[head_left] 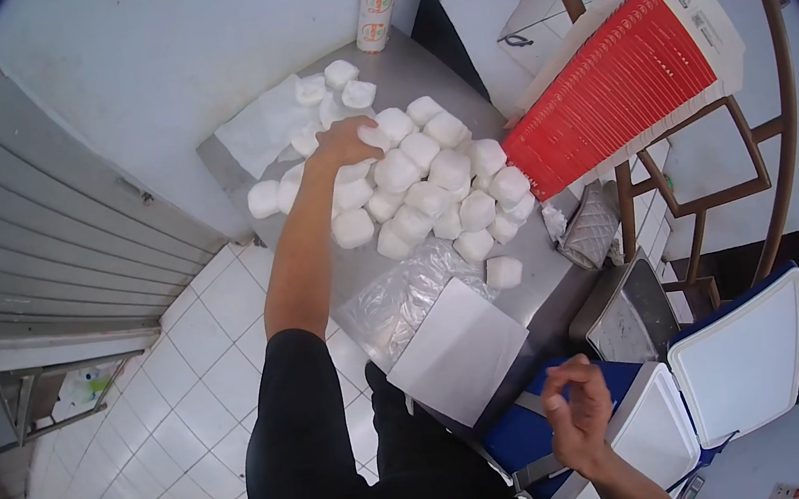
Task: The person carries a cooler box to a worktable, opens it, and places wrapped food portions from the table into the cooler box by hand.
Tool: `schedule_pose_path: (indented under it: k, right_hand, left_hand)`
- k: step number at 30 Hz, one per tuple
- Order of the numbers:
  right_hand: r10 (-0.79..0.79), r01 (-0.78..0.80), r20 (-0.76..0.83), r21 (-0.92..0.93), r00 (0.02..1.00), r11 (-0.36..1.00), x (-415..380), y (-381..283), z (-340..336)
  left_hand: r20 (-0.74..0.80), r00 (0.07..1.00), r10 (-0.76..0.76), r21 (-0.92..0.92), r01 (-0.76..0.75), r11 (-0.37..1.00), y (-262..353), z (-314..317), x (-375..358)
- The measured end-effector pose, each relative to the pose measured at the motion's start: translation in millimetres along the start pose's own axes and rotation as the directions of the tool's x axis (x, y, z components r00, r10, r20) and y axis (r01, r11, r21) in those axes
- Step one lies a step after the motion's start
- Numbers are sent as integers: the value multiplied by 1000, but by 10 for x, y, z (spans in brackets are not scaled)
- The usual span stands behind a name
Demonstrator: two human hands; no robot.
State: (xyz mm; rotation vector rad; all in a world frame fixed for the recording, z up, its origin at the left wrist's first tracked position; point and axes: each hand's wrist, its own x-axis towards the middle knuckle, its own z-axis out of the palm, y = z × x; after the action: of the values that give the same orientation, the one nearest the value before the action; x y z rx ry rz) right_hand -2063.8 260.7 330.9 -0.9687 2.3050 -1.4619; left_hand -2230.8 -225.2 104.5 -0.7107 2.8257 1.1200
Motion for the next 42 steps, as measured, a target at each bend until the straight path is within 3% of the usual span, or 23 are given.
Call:
schedule_pose_path:
  k: [2,5,9,11,12,14,16,19,20,21,22,24,29,31,32,34,35,36,37,38,39,40,42]
  right_hand:
    - [18,-19,60,17,998,1000,116,-48,84]
    - [117,-126,132,65,984,990,294,-78,155]
    - [352,-387,162,439,922,811,638,-117,251]
    - [506,-513,211,626,836,587,918,-255,317]
    - [519,-495,196,685,832,534,1001,-255,379]
    - [553,-454,174,785,815,422,1087,-206,506]
    - [566,-407,157,845,809,346,1087,-176,532]
    - [632,-427,178,865,754,265,913,-89,348]
    - [642,-447,205,862,739,239,748,-63,233]
    - [650,-466,230,858,725,216,577,-50,101]
    - [656,-483,252,854,711,195,412,-42,-32]
    - [666,-466,223,860,712,211,65,-114,-298]
    - [665,-355,45,871,745,339,-865,-56,-1029]
    - [631,-300,-30,861,775,410,-1082,-162,-1333]
    - [651,-272,-94,856,753,439,-1289,-112,-1499]
    - [711,-203,-157,897,685,393,-1635,-136,-1810]
    - [721,-215,-154,894,676,393,-1810,-81,-1955]
    - [730,-227,-152,891,666,392,-1984,-30,-2102]
    - [756,-262,-119,894,644,364,-2177,73,-2251]
    - [792,-286,-137,884,595,368,-2266,143,-2293]
    - [785,-346,-50,878,618,329,-2340,233,-2323]
    - [843,-428,-37,849,537,310,-2392,338,-2335]
    - [917,-616,-63,723,393,314,-2527,693,-2284]
  left_hand:
    - [-53,999,12,-41,-14,999,-44,42,-2]
    - [-126,990,64,-316,-101,943,-122,2,-39]
    - [-236,972,22,-781,-203,590,127,-215,-396]
    - [-317,941,116,-793,-330,512,567,-330,-869]
    - [-355,921,159,-797,-387,464,779,-338,-1114]
    - [-381,853,356,-694,-519,499,1189,-272,-1650]
    - [-314,759,570,-538,-637,552,1604,-303,-2157]
    - [-262,807,529,-708,-533,463,1557,-296,-2189]
    - [-258,927,272,-677,-374,634,1336,-197,-1982]
    - [-270,963,-7,-643,-175,746,968,-25,-1653]
    - [-369,911,-184,-582,-71,810,617,136,-1400]
    - [-473,872,-125,-259,-2,966,-339,464,-847]
    - [-407,814,-415,-46,435,899,-33,375,-636]
    - [-367,837,-406,99,469,877,-172,490,-453]
    - [-314,905,-286,283,377,882,-502,583,-185]
    - [-173,943,-283,432,331,839,-796,624,127]
    - [-78,995,-60,502,91,860,-1726,687,779]
    - [30,983,182,559,-167,812,-2394,730,1270]
    - [128,909,397,592,-392,705,-2444,707,1383]
    - [-51,988,149,199,-136,971,-2182,722,1165]
    - [-224,968,-114,-310,40,950,-1270,608,552]
    - [-236,939,-251,-286,179,941,-1143,583,502]
    - [-45,903,-427,-541,338,770,-815,509,263]
